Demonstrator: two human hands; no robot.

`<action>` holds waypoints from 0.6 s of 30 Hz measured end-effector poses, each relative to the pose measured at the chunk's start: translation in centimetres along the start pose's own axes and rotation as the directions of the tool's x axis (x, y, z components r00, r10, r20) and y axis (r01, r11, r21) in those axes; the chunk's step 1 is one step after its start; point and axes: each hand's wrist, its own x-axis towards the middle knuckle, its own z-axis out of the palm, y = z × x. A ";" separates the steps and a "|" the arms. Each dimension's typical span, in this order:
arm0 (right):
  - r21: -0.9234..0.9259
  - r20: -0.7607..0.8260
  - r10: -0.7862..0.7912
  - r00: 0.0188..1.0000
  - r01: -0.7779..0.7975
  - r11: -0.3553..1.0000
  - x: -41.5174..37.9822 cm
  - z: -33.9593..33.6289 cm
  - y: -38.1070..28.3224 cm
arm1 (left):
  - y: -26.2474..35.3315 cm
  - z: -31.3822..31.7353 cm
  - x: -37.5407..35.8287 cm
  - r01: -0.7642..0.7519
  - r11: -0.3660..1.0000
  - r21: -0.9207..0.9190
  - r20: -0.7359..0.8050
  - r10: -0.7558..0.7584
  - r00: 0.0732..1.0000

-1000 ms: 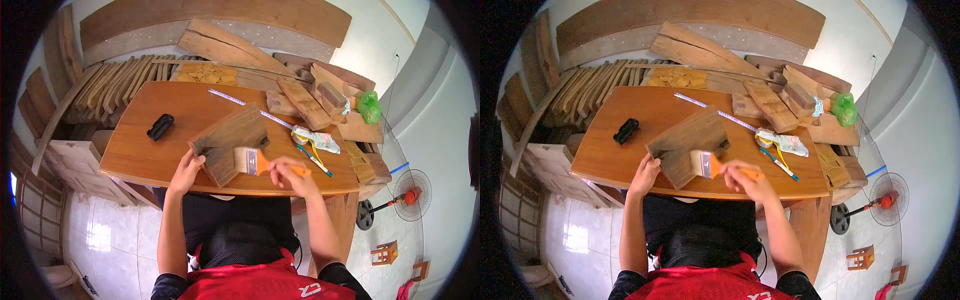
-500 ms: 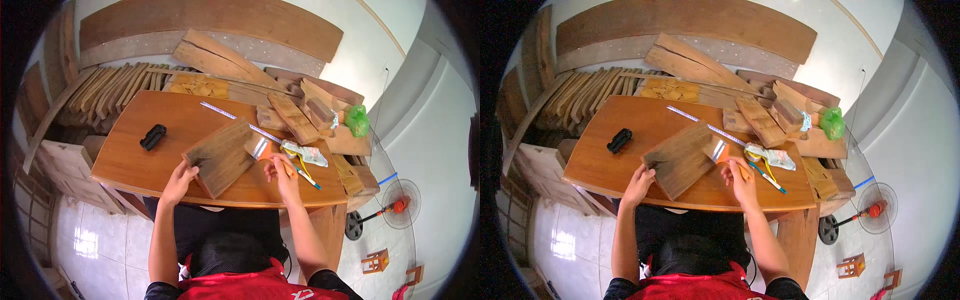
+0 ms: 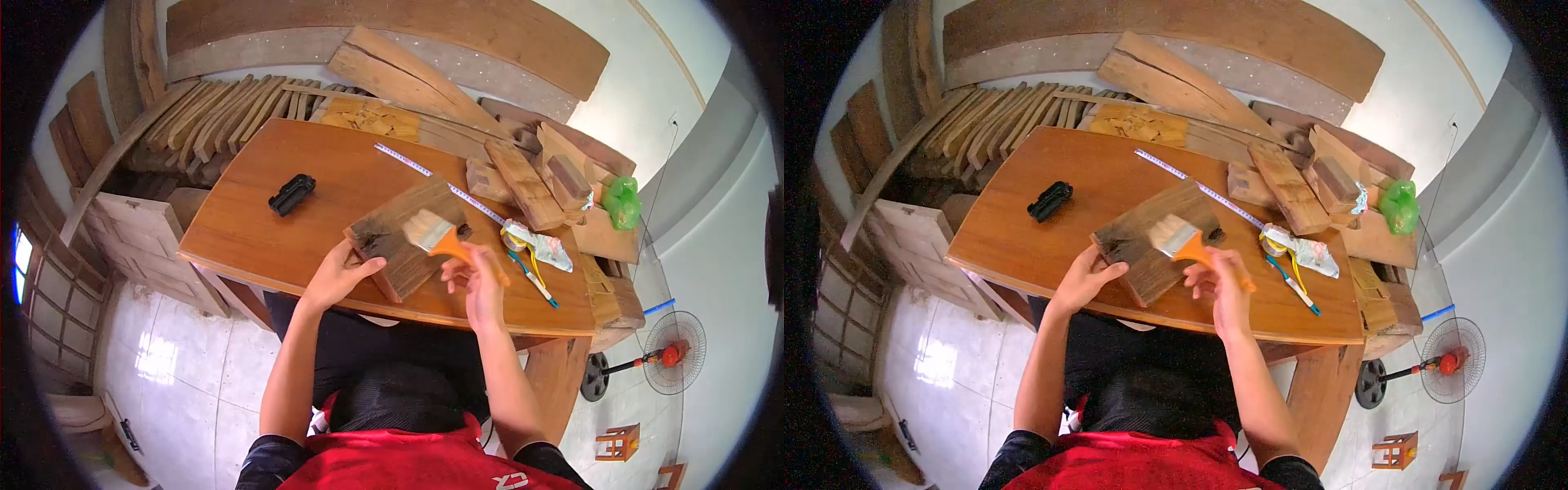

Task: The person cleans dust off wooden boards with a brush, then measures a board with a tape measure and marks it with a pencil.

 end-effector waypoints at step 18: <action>-0.120 0.118 -0.189 0.975 0.203 0.972 -2.8 -0.5 -2.4 | 2.0 3.1 -0.7 -0.134 0.869 0.476 -0.018 0.161 0.987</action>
